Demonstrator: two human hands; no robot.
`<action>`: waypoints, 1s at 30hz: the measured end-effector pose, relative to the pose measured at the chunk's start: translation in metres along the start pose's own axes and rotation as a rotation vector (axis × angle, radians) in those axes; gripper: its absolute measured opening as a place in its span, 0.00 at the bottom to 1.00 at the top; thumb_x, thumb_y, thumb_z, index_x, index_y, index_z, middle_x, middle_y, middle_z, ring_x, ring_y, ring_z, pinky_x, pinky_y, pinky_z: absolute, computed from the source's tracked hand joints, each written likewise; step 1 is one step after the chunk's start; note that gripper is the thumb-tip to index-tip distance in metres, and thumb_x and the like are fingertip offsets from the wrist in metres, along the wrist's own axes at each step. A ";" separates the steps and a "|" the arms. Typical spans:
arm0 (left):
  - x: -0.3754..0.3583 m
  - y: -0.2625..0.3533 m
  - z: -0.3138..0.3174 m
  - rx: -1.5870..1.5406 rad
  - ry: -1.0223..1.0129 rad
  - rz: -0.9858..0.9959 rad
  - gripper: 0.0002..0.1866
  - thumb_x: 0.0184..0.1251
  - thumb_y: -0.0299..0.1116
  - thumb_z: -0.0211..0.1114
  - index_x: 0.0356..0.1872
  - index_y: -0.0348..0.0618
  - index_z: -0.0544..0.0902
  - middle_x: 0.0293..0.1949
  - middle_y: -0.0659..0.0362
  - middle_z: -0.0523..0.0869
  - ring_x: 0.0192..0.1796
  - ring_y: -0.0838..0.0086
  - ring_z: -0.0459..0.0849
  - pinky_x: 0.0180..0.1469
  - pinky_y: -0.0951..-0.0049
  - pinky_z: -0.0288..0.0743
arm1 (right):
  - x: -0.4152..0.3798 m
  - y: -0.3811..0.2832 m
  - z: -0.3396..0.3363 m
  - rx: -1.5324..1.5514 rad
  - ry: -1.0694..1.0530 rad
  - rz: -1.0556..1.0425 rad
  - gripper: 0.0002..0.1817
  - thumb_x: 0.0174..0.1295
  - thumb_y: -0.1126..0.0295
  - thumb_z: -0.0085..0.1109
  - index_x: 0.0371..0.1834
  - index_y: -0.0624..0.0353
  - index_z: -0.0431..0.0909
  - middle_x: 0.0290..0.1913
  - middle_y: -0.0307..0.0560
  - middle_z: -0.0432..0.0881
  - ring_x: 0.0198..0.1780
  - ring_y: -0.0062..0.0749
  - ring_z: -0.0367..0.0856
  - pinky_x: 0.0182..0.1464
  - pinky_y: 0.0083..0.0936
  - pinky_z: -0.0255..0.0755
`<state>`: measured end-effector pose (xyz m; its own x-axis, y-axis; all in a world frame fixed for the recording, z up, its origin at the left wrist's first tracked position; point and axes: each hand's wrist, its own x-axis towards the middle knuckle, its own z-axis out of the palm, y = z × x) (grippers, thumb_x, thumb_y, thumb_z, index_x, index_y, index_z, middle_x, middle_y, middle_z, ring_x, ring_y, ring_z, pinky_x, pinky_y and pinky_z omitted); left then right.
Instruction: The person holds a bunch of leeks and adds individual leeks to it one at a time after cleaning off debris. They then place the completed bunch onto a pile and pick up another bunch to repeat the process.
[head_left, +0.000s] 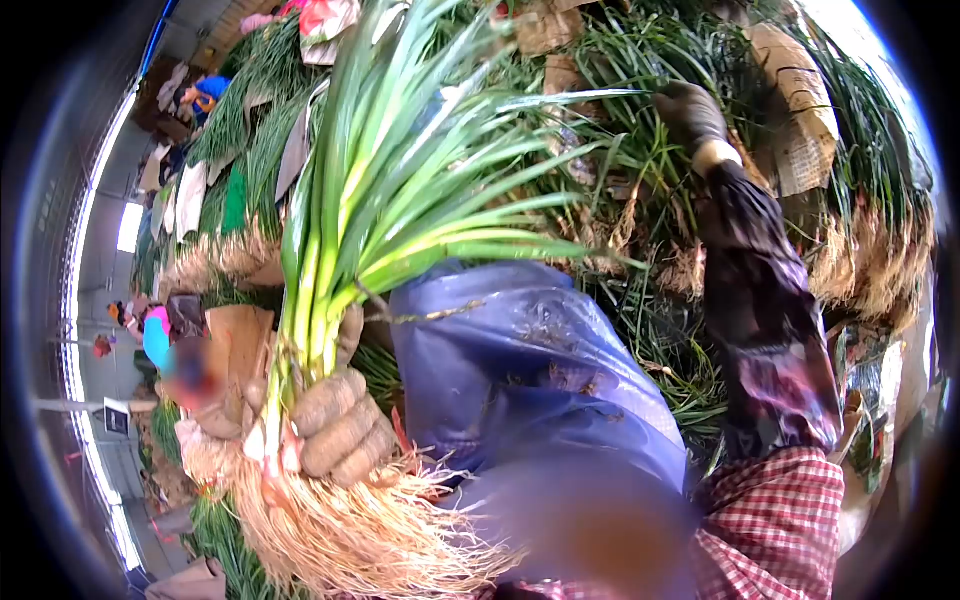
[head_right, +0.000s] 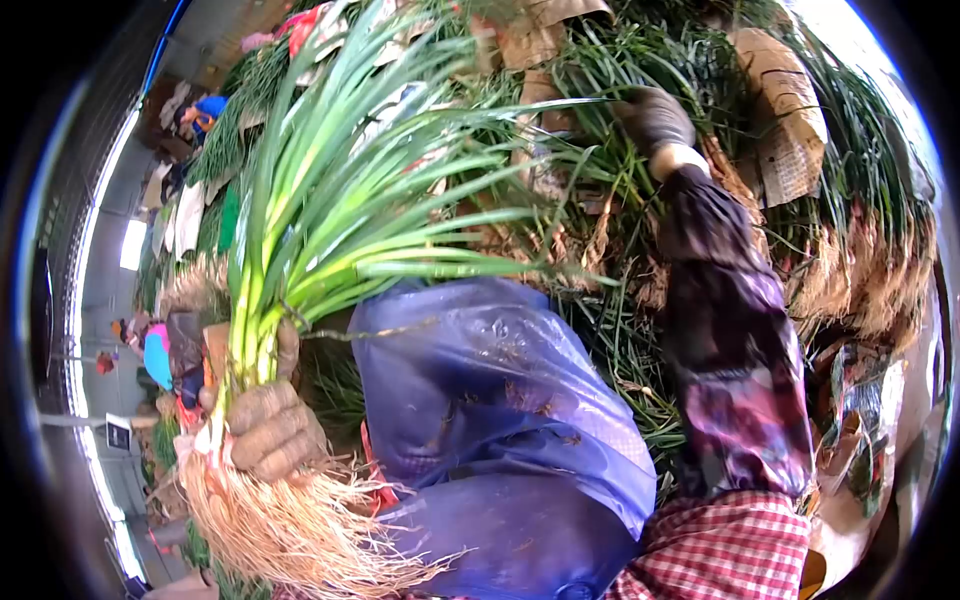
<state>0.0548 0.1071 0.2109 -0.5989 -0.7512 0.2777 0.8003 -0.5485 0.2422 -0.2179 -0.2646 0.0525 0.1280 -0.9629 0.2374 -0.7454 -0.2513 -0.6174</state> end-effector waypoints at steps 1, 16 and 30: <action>-0.002 0.001 0.000 -0.004 -0.004 0.014 0.23 0.63 0.43 0.63 0.54 0.47 0.67 0.21 0.61 0.78 0.22 0.74 0.73 0.26 0.74 0.66 | 0.003 0.027 0.004 0.051 -0.049 0.104 0.20 0.55 0.51 0.58 0.43 0.53 0.83 0.42 0.55 0.83 0.44 0.50 0.81 0.49 0.38 0.72; -0.011 0.006 0.008 0.015 -0.003 0.296 0.29 0.63 0.40 0.61 0.58 0.48 0.55 0.20 0.63 0.77 0.20 0.75 0.73 0.25 0.74 0.64 | -0.209 -0.213 0.003 0.611 -0.425 -0.679 0.26 0.56 0.60 0.62 0.58 0.55 0.72 0.48 0.57 0.79 0.46 0.54 0.79 0.47 0.41 0.74; -0.029 0.020 -0.003 -0.033 -0.192 0.274 0.38 0.68 0.40 0.58 0.70 0.53 0.42 0.20 0.61 0.78 0.22 0.73 0.74 0.29 0.71 0.66 | -0.185 -0.128 -0.004 -0.283 -0.979 -0.583 0.19 0.53 0.45 0.64 0.37 0.47 0.85 0.25 0.45 0.82 0.32 0.43 0.83 0.34 0.38 0.76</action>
<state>0.0884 0.1165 0.2051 -0.3533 -0.7913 0.4990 0.9310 -0.3496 0.1048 -0.1489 -0.0538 0.0909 0.8549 -0.4047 -0.3246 -0.5105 -0.7674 -0.3880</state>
